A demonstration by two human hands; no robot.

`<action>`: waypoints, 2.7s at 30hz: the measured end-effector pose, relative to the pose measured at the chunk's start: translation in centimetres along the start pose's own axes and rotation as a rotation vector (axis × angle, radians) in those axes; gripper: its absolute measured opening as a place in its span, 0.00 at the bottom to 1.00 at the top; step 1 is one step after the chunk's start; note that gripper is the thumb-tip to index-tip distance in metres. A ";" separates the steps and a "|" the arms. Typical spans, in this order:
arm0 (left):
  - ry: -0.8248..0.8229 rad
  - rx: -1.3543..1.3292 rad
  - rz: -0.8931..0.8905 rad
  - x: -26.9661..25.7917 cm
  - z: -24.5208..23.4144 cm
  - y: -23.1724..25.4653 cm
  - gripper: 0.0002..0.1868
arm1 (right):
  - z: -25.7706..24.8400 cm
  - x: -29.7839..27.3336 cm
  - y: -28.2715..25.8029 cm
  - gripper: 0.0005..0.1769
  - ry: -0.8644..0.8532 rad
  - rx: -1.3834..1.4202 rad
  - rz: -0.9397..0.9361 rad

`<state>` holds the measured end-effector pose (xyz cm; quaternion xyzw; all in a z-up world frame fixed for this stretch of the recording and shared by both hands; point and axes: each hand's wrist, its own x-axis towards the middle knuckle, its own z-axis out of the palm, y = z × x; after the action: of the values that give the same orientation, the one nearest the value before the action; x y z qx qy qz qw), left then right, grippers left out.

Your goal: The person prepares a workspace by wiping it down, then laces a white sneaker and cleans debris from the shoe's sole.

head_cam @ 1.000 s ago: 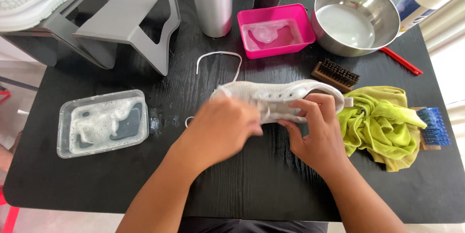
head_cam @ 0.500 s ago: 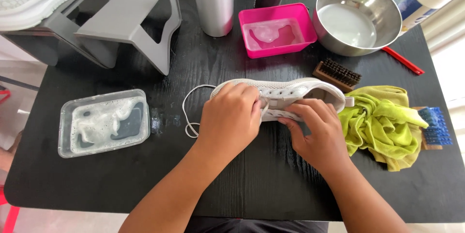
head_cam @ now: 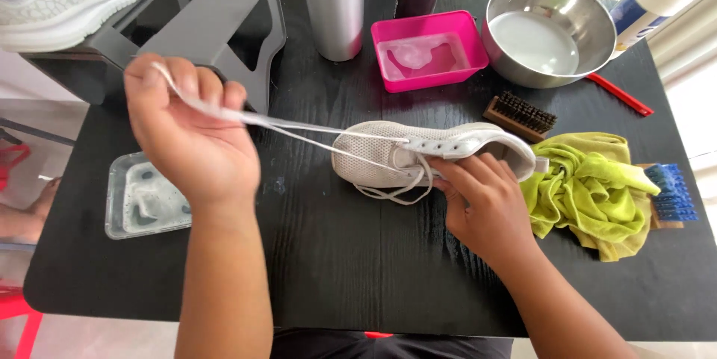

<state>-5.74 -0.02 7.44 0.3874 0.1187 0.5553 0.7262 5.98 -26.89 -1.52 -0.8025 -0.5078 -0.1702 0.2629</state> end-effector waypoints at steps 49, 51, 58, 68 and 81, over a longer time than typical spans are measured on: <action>-0.848 1.108 -0.051 -6.6 4.5 -1.1 0.26 | -1.1 -0.1 0.5 0.05 0.121 -0.082 -0.061; -1.063 1.368 0.194 -6.8 3.8 -3.5 0.29 | -0.9 -0.5 0.6 0.15 0.110 -0.004 0.093; -1.202 1.398 0.183 -6.0 1.4 -9.0 0.10 | -1.6 0.4 -0.6 0.34 0.052 0.012 0.175; -1.021 1.104 0.482 -7.2 -0.1 -12.5 0.05 | -0.4 -0.3 -0.2 0.12 0.080 -0.173 0.216; -0.682 0.523 0.189 -5.0 2.8 -9.3 0.05 | -0.2 0.2 -0.2 0.05 0.155 -0.183 0.072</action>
<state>0.80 -6.53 1.57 0.7286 -0.0272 0.4107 0.5475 5.89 -26.76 -1.23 -0.8253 -0.4393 -0.2677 0.2328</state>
